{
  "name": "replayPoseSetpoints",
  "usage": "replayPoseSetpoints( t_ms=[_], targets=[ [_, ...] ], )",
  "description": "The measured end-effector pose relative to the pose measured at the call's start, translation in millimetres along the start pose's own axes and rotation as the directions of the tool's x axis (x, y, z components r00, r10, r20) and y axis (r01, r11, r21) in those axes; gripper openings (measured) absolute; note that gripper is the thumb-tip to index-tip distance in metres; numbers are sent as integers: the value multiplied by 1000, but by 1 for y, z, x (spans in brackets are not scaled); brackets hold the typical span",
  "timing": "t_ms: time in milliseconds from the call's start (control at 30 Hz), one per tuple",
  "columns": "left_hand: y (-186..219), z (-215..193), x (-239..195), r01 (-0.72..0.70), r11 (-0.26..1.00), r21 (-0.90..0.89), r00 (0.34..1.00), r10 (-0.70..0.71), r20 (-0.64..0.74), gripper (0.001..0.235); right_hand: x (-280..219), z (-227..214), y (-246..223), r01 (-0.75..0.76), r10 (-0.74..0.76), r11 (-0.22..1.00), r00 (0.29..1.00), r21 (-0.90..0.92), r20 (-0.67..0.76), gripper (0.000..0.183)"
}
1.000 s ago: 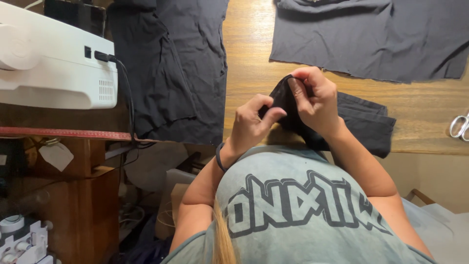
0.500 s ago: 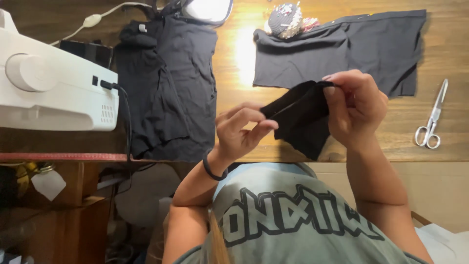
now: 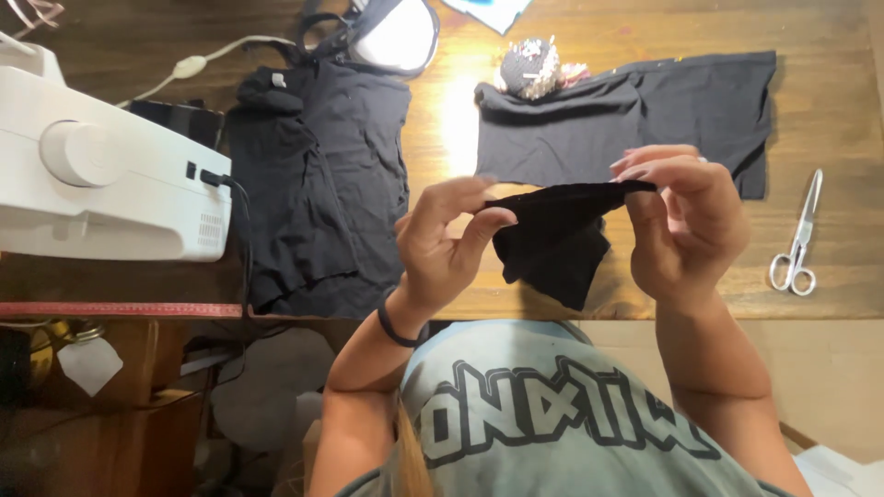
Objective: Cutting black fabric with scissors and organizing sewing supplies on a wooden table
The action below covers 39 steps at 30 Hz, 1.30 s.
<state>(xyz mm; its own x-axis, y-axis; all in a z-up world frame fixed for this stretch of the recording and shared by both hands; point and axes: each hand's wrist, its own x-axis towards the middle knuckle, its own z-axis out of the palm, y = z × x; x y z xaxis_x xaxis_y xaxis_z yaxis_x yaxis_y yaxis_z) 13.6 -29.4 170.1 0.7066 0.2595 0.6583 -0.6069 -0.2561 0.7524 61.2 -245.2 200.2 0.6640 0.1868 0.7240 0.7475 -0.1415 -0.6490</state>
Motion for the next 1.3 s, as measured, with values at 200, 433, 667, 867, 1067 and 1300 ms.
replayPoseSetpoints(
  t_ms=[200,433,667,867,1067,1300],
  targets=[
    [17,-19,40,-22,982,185,926,-50,375,80,9,8,-2,-94,86,978,995,187,50,11],
    [22,14,73,-226,956,188,870,111,481,27,12,20,8,-145,142,988,988,43,63,5],
    [27,-3,88,-313,938,146,886,232,402,10,-19,34,30,-356,293,920,901,162,321,41],
    [1,-53,68,-40,919,393,990,-17,142,17,-65,-11,78,-468,313,865,787,183,532,12],
    [-72,-47,-42,470,777,420,842,-537,51,28,-54,-109,89,-761,842,477,252,-440,476,19],
    [-169,-29,-127,486,485,727,712,-702,-7,22,-161,-93,178,-255,729,533,623,-807,285,33]
  ],
)
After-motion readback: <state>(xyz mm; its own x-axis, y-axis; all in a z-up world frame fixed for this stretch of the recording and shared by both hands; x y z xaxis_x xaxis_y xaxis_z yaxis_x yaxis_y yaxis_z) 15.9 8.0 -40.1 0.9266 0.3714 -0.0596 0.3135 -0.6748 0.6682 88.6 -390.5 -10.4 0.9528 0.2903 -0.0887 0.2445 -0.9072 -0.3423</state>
